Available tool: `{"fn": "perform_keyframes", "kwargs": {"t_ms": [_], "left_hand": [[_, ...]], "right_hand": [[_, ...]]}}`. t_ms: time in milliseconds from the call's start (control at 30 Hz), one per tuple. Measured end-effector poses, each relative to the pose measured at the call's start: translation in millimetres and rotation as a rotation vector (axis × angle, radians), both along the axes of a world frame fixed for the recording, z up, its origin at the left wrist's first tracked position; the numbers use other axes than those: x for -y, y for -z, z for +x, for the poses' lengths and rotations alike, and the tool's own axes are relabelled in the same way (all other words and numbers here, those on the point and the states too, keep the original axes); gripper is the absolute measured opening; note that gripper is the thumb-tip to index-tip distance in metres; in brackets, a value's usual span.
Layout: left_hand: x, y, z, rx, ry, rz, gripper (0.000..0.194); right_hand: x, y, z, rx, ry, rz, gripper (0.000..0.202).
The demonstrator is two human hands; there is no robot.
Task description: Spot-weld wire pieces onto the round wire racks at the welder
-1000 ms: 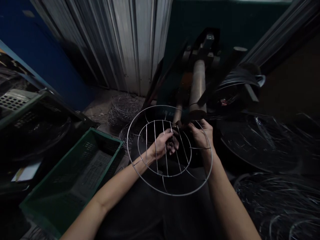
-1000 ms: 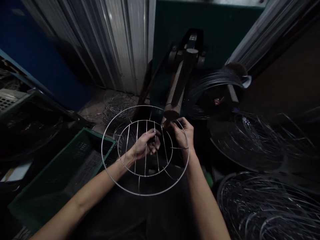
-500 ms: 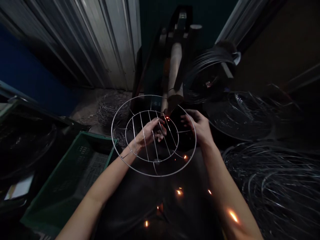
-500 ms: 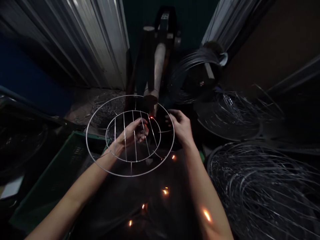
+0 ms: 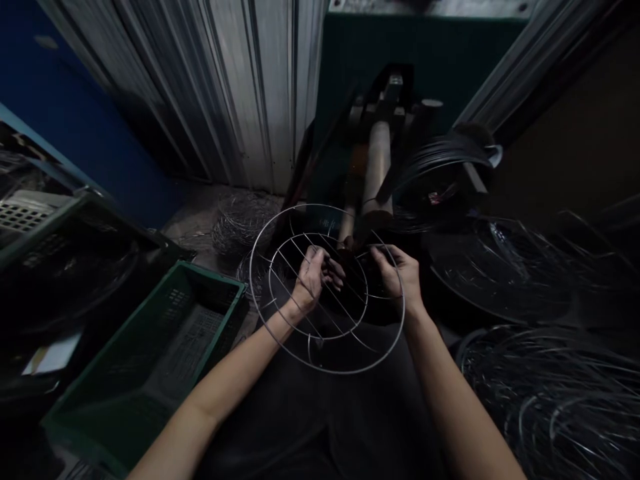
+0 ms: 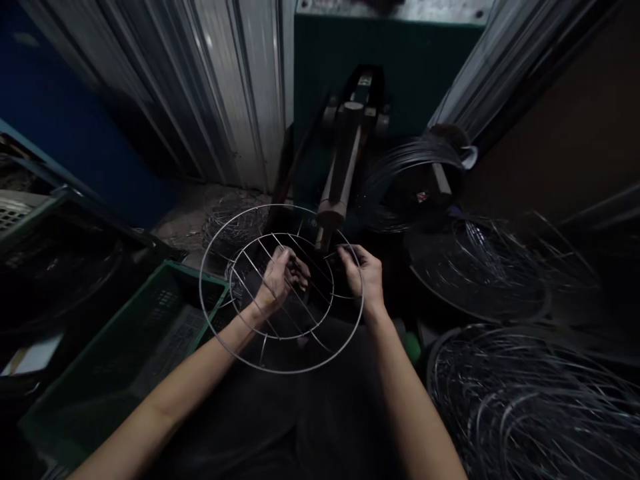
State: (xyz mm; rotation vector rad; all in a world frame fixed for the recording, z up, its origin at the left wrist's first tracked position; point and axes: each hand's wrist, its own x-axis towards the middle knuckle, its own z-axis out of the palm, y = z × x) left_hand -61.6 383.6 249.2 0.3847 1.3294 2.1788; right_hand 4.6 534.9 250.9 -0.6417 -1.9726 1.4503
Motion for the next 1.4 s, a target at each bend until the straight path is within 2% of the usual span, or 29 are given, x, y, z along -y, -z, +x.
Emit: {"fn": "perform_keyframes", "kwargs": {"t_ms": [100,367,900,967,1067,1167,1233,1300,1400], "left_hand": [[-0.8,-0.8,-3.6,0.016,-0.025,-0.007,0.035],[-0.1,0.6,-6.3,0.039,-0.031,-0.002,0.031],[-1.2,0.4,-7.7,0.057,-0.010,0.025,0.026],[2.2,-0.4,-9.7,0.059,0.008,0.021,0.026],[6.6,-1.4,-16.0,0.045,0.098,0.047,0.028],[7.8,0.2,-16.7,0.033,0.168,0.053,0.028],[6.8,2.8,-10.2,0.017,0.113,0.062,0.027],[5.2,5.7,-0.3,0.001,0.016,0.092,0.025],[5.1,8.4,11.3,-0.018,-0.098,0.127,0.023]], "right_hand": [[-2.0,1.9,-5.7,0.023,-0.002,-0.017,0.033],[-8.9,1.5,-11.5,0.074,0.003,0.132,0.030],[-12.2,1.0,-18.3,0.051,0.003,0.173,0.028],[-12.3,0.1,-20.2,0.026,0.001,0.128,0.027],[-13.7,-1.6,-5.5,-0.002,-0.051,-0.072,0.032],[-8.1,-3.3,34.0,0.032,-0.052,-0.161,0.042],[-0.7,-3.4,60.5,0.082,-0.037,-0.126,0.044],[6.5,-2.3,73.2,0.104,-0.033,-0.098,0.046],[12.7,-0.7,59.6,0.051,0.026,-0.078,0.038]]}}
